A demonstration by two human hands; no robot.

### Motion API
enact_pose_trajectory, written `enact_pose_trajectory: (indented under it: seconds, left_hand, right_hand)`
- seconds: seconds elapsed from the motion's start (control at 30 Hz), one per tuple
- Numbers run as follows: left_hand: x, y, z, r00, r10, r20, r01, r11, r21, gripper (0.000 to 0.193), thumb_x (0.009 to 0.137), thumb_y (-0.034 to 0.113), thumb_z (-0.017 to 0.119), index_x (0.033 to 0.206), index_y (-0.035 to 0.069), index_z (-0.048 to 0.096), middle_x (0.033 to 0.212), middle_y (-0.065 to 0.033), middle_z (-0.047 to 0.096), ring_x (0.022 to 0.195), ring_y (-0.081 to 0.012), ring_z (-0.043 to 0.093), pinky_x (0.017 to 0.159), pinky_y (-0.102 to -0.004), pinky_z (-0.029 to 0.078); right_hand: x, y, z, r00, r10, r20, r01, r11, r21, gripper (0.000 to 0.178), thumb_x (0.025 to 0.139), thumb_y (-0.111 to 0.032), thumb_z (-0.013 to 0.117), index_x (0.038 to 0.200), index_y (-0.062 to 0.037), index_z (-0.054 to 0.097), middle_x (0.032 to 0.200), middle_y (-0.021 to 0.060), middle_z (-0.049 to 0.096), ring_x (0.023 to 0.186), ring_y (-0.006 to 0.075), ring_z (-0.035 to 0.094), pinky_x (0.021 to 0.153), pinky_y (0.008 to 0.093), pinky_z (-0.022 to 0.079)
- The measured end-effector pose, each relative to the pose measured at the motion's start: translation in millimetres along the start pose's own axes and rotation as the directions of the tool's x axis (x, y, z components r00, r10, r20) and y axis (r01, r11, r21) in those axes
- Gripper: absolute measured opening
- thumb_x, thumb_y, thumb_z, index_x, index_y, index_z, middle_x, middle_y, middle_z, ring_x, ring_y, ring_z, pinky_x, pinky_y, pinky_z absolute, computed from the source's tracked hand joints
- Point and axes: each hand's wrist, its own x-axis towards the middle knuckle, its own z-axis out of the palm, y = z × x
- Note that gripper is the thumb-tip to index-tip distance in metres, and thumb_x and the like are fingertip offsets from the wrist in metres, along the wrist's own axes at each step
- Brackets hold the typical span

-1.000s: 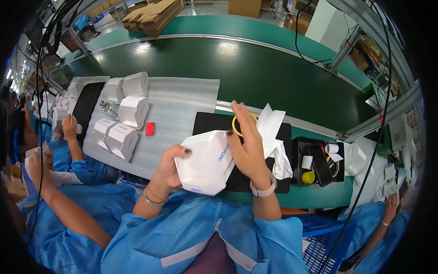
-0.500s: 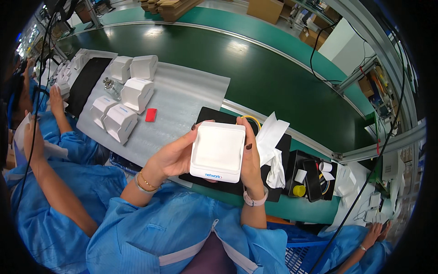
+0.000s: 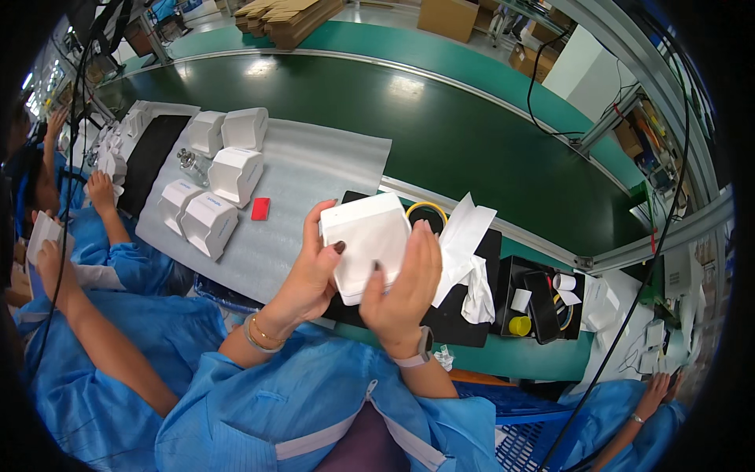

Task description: The person assembles white plastic electronic device housings by hand on a factory production line.

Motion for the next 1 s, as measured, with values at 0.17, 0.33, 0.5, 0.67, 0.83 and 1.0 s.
enact_pose_trajectory:
  seconds: [0.17,0.33,0.5,0.67,0.83,1.0]
  left_hand:
    - [4.8,-7.9,-25.7,0.994,0.075,0.085,-0.061,0.985,-0.161,0.077,0.086,0.037,0.059,0.145,0.018,0.012,0.137,-0.0101,0.034,0.126,-0.0210,0.039,0.099,-0.0354,0.044]
    - [5.8,-4.3,-23.6,0.967,0.161,0.199,-0.162,0.987,-0.011,0.088,0.087,0.039,0.062,0.149,0.015,0.004,0.146,-0.0102,0.027,0.130,-0.0205,0.037,0.103,-0.0339,0.038]
    - [2.6,8.1,-34.4,0.942,0.085,0.326,-0.184,0.940,0.288,0.077,0.093,0.023,0.055,0.149,0.010,0.003,0.145,-0.0132,0.031,0.130,-0.0219,0.038,0.103,-0.0316,0.034]
    - [7.6,-22.1,-38.3,0.976,0.027,0.218,-0.002,0.993,-0.117,0.090,0.083,0.051,0.061,0.146,0.008,0.014,0.143,-0.0159,0.035,0.130,-0.0304,0.038,0.107,-0.0424,0.035]
    - [2.4,-22.1,-37.5,0.933,-0.102,0.345,0.204,0.940,-0.275,0.109,0.069,0.081,0.048,0.146,0.010,0.017,0.143,-0.0251,0.031,0.124,-0.0463,0.040,0.098,-0.0611,0.038]
    - [4.3,-27.7,-36.8,0.847,0.035,0.530,0.194,0.908,-0.371,0.095,0.079,0.069,0.050,0.146,0.011,0.016,0.144,-0.0196,0.031,0.128,-0.0365,0.041,0.100,-0.0497,0.043]
  right_hand:
    - [1.0,44.6,-7.0,0.937,0.347,-0.049,-0.310,0.886,0.345,0.056,0.093,-0.022,0.051,0.138,0.0038,0.031,0.136,0.0207,0.042,0.126,0.0332,0.040,0.104,0.0412,0.032]
    - [-3.8,19.4,-2.8,0.880,0.192,0.435,-0.473,0.275,0.837,0.103,0.076,-0.030,0.074,0.146,-0.0015,0.004,0.144,0.0176,0.027,0.131,0.0286,0.034,0.109,0.0383,0.025]
    - [-17.5,3.9,8.6,0.937,0.337,0.097,-0.331,0.759,0.560,0.093,0.072,-0.014,0.075,0.142,0.0006,0.017,0.139,0.0211,0.030,0.128,0.0347,0.037,0.105,0.0411,0.032]
    - [-3.2,-21.8,-20.5,0.936,-0.329,0.125,0.275,0.906,0.323,0.078,0.075,-0.027,0.075,0.135,0.0012,0.033,0.133,0.0280,0.039,0.125,0.0463,0.039,0.102,0.0665,0.022]
    - [8.9,-6.0,-44.0,0.985,-0.072,0.154,0.011,0.931,0.366,0.093,0.072,-0.033,0.077,0.141,0.0031,0.025,0.143,0.0294,0.029,0.133,0.0471,0.026,0.109,0.0542,0.021]
    - [7.0,-3.2,-39.3,0.950,-0.035,0.311,-0.131,0.858,0.497,0.098,0.072,-0.029,0.077,0.143,0.0045,0.019,0.145,0.0292,0.024,0.136,0.0462,0.022,0.110,0.0508,0.021]
